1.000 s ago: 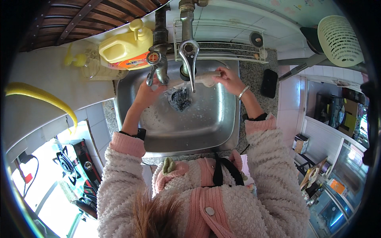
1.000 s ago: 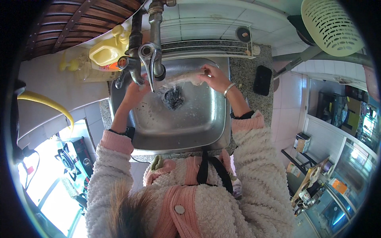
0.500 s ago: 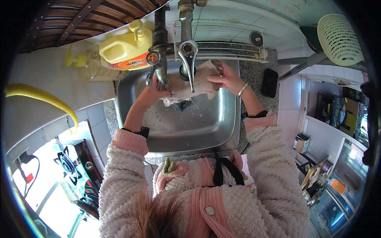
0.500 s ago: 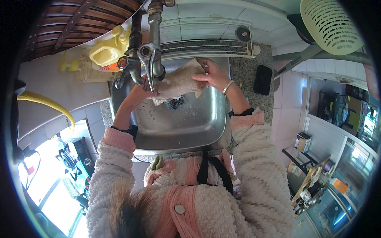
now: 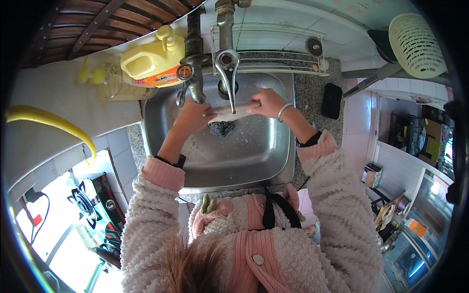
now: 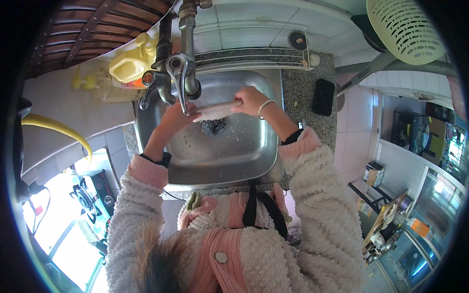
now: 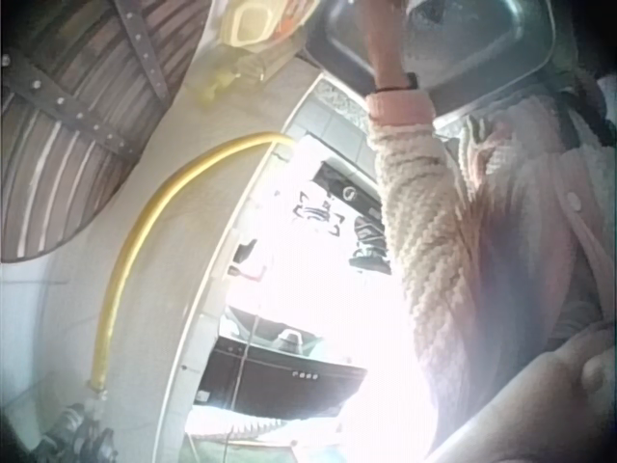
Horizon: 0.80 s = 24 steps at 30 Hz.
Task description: The person wipes a white countertop with a steel wool pad, then moves two plates of food to a wooden table. They continue wiping the countertop, then rinse the pad and a cloth under the sink faucet.
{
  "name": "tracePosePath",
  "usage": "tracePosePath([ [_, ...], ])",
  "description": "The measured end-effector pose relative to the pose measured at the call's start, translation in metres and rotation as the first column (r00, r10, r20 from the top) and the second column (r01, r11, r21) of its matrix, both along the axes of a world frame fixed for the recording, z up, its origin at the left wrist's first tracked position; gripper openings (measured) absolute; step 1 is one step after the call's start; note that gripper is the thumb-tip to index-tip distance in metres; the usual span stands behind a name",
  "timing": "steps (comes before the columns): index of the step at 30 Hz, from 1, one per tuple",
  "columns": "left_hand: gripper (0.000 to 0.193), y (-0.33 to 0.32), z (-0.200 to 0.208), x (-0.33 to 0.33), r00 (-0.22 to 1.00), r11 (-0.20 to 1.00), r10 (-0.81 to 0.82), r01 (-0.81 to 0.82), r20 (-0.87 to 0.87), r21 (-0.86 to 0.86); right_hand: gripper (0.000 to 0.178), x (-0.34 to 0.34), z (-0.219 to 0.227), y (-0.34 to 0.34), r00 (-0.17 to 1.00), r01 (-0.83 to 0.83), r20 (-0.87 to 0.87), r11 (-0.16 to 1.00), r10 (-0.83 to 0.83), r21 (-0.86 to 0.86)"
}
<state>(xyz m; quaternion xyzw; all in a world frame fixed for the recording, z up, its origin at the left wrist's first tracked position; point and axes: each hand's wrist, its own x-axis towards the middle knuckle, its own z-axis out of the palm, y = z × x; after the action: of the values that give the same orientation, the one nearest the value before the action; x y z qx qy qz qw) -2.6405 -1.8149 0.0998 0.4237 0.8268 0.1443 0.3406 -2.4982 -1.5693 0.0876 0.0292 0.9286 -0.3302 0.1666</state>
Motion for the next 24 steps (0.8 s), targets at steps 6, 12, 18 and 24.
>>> tracePosePath([
  [6, 0.043, -0.001, 0.001, -0.011, 0.731, 0.846, 0.388, -0.525, 0.562, 0.098, 0.054, -0.003, -0.022, 0.013, 0.776, 0.619, 0.592, 0.437, -0.216, -0.653],
  [12, 0.017, 0.005, 0.024, -0.008, 0.597, 0.893, 0.403, -0.422, 0.694, -0.155, 0.037, 0.003, -0.02, -0.003, 0.621, 0.778, 0.768, 0.004, -0.157, -0.628],
  [18, 0.019, 0.0, 0.01, 0.004, 0.58, 0.849, 0.386, -0.527, 0.717, -0.03, 0.031, -0.007, -0.018, -0.011, 0.625, 0.735, 0.742, -0.138, -0.244, -0.664],
  [24, 0.027, 0.022, -0.038, 0.032, -0.532, 0.456, -0.08, -0.771, 0.843, -0.444, 0.021, -0.022, 0.015, -0.087, 0.749, 0.615, 0.062, 0.659, -0.659, -0.433],
])
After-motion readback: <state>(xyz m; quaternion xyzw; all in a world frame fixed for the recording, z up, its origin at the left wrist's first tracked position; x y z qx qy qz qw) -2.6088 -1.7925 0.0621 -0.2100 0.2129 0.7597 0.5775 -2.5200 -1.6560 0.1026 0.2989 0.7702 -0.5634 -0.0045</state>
